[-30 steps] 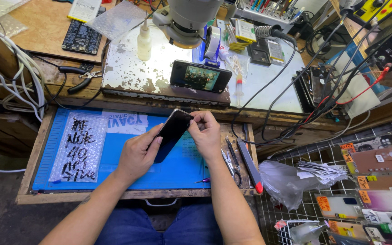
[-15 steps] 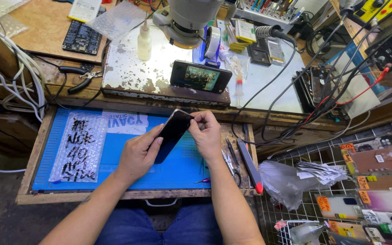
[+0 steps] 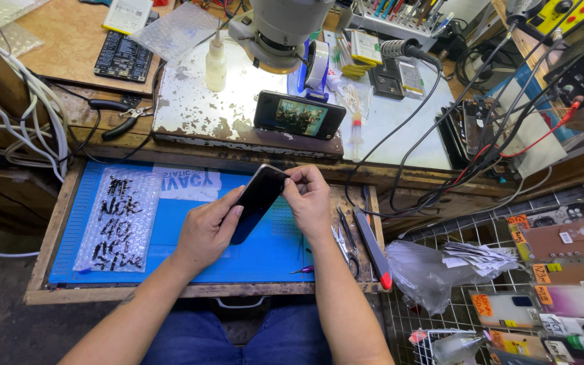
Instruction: The person removes a smartphone from a protective sleeve and uses a thin tool to pry open and separate the back cover from the main body of the device.
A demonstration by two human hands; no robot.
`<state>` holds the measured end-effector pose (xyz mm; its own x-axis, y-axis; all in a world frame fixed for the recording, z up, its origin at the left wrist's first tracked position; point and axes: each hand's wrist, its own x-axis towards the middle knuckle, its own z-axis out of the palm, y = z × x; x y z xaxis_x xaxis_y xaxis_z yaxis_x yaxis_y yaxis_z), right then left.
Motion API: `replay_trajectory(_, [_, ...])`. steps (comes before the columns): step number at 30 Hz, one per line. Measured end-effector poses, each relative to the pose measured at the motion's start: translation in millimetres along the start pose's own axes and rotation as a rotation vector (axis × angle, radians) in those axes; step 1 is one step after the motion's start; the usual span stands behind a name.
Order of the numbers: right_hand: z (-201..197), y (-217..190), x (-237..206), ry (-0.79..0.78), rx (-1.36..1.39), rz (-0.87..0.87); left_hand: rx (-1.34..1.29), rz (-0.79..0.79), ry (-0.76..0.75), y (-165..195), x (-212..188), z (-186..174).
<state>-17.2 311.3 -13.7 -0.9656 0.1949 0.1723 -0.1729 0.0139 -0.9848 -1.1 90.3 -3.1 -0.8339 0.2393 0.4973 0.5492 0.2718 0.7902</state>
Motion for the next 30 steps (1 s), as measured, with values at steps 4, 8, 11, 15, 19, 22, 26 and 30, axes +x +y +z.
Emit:
replay_trajectory(4, [-0.5,-0.2,-0.4,0.012,-0.014,0.014,0.007,-0.018,-0.017,-0.3,0.1,0.9])
replay_trajectory(8, [0.0,-1.4,0.1,0.003,0.015,-0.031,-0.006,-0.058,-0.022,0.3,0.7,0.5])
replay_trajectory(11, [-0.2,-1.9,-0.2,-0.009,0.086,-0.022,-0.015,-0.034,-0.004,0.7,0.6,0.4])
replay_trajectory(15, [-0.8,-0.3,-0.4,0.011,-0.032,-0.047,-0.003,0.001,-0.013,0.3,-0.4,0.4])
replay_trajectory(19, [-1.8,2.7,0.4,-0.001,0.015,-0.02,0.014,0.011,-0.013,-0.5,-0.7,0.6])
replay_trajectory(22, [-2.7,4.2,2.1,-0.004,0.015,-0.022,0.011,0.01,-0.015,-0.8,-0.1,0.4])
replay_trajectory(26, [-6.0,3.8,4.4,0.046,0.052,-0.015,-0.004,0.006,0.001,-0.8,0.8,0.6])
replay_trajectory(30, [-6.1,3.4,4.3,-0.027,0.147,-0.061,-0.002,-0.098,-0.036,-1.2,0.4,1.1])
